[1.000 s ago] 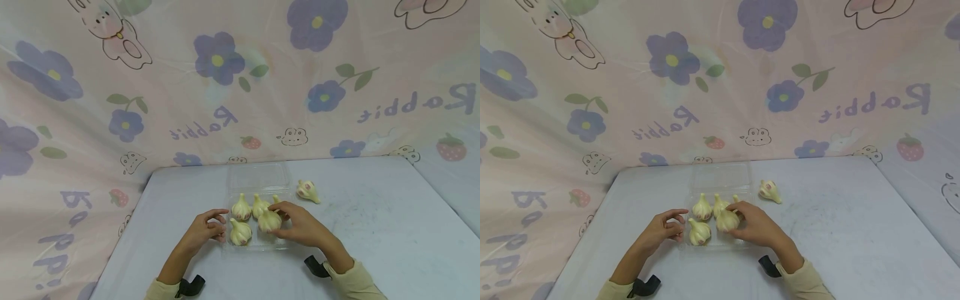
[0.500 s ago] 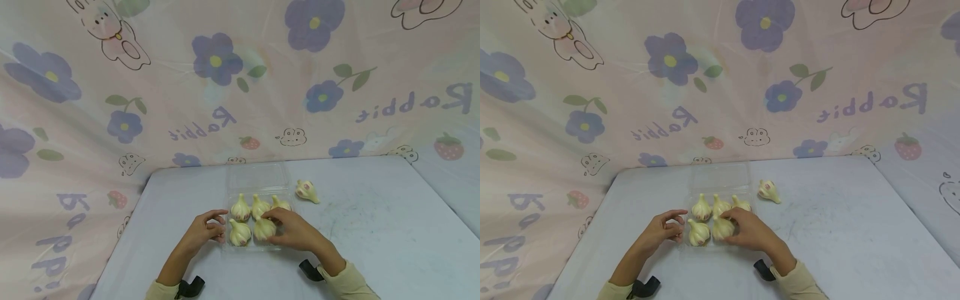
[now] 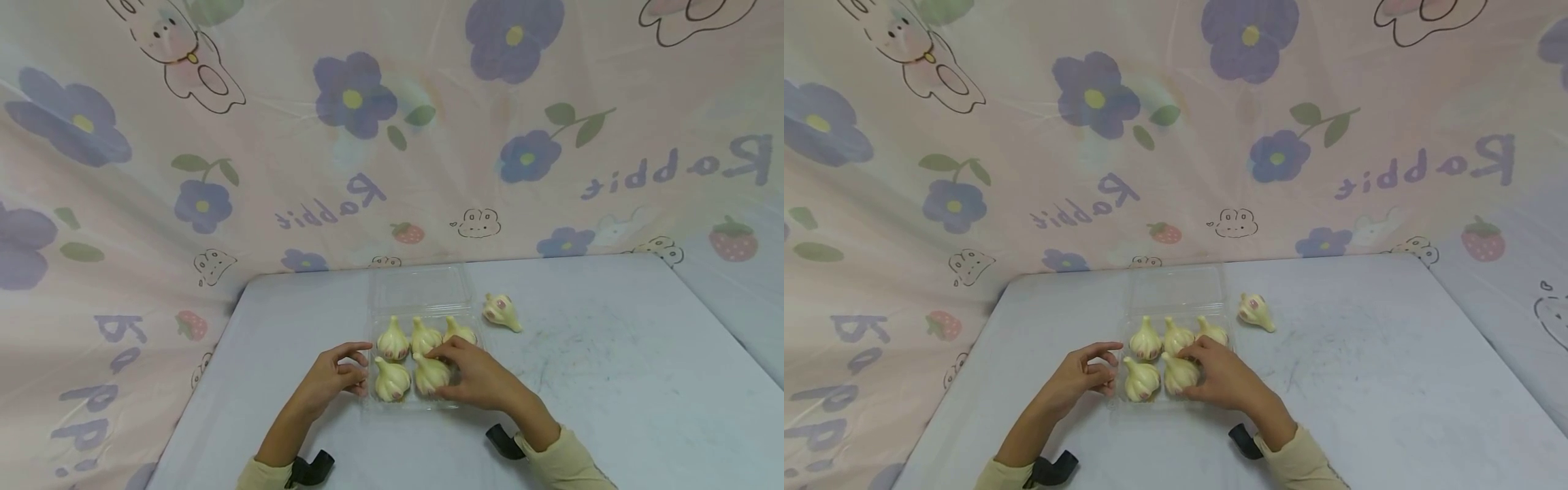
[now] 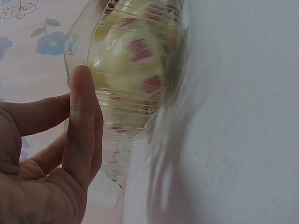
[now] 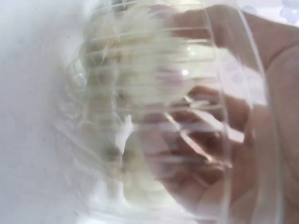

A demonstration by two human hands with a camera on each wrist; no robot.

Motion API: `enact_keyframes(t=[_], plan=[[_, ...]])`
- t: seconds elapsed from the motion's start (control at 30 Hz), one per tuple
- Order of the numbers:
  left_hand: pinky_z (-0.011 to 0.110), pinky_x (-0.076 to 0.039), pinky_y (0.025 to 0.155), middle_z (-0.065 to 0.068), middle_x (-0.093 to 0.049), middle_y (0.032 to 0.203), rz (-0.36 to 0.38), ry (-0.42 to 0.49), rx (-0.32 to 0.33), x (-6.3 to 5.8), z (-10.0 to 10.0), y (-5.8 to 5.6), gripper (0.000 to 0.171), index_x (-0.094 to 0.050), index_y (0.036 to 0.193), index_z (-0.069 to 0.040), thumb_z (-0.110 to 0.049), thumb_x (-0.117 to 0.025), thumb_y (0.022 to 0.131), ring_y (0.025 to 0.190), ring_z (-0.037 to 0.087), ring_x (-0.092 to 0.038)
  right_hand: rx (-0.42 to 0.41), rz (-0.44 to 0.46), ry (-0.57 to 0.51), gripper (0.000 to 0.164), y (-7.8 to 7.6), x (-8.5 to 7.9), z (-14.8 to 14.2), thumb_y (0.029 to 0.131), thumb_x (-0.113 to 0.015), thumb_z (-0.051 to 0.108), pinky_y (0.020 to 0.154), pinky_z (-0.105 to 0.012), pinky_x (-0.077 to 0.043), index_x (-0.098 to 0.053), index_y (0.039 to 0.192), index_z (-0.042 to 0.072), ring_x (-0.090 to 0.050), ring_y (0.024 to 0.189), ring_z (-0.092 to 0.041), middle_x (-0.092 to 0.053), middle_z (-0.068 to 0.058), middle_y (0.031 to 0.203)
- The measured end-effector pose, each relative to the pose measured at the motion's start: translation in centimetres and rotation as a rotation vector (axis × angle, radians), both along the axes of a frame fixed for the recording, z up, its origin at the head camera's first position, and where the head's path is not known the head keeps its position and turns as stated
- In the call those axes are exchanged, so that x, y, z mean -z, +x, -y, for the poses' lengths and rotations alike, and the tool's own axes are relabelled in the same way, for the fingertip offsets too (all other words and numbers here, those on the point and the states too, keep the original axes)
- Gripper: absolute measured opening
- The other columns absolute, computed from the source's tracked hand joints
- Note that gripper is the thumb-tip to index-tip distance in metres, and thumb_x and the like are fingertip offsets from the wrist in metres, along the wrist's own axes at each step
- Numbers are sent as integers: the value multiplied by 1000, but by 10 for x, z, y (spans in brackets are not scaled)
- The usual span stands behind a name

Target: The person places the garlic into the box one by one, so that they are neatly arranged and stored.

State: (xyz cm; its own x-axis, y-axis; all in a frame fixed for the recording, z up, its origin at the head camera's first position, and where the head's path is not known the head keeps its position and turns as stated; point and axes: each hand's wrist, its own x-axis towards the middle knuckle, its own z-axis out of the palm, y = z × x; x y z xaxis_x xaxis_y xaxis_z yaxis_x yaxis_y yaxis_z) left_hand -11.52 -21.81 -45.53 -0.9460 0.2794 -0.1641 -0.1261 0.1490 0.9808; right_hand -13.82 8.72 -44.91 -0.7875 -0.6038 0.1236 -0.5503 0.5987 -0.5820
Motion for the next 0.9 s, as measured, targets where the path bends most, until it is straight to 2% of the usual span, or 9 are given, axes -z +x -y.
enact_keyframes(t=[0.1,0.3,0.5,0.9], plan=[[28,-63,68,15,-52,111,-1,-3,-2,0,0,0,54,-48,143,0,-2,-66,93,76,14,-65,17,-4,16,53,1,-1,2,80,-83,31,91,-46,-55,-65,127,13,-62,110,-23,-60,-4,122],[28,-63,69,15,-51,111,-4,-11,-2,-1,0,2,52,-49,143,0,-1,-65,93,76,15,-65,50,2,9,48,2,-1,3,80,-83,31,85,-38,-57,-65,121,14,-64,102,-18,-64,1,113],[28,-63,69,15,-52,111,-7,-12,5,-3,0,2,52,-49,143,-1,-1,-65,93,76,14,-65,73,28,-11,47,4,-1,5,80,-84,29,88,-38,-57,-63,119,13,-66,105,-19,-66,2,115],[28,-63,68,15,-53,111,8,-19,-3,-3,0,1,53,-49,143,-2,-2,-66,93,76,15,-66,41,6,-23,50,4,-4,-1,82,-82,33,89,-38,-57,-62,122,12,-66,106,-21,-66,-2,119]])
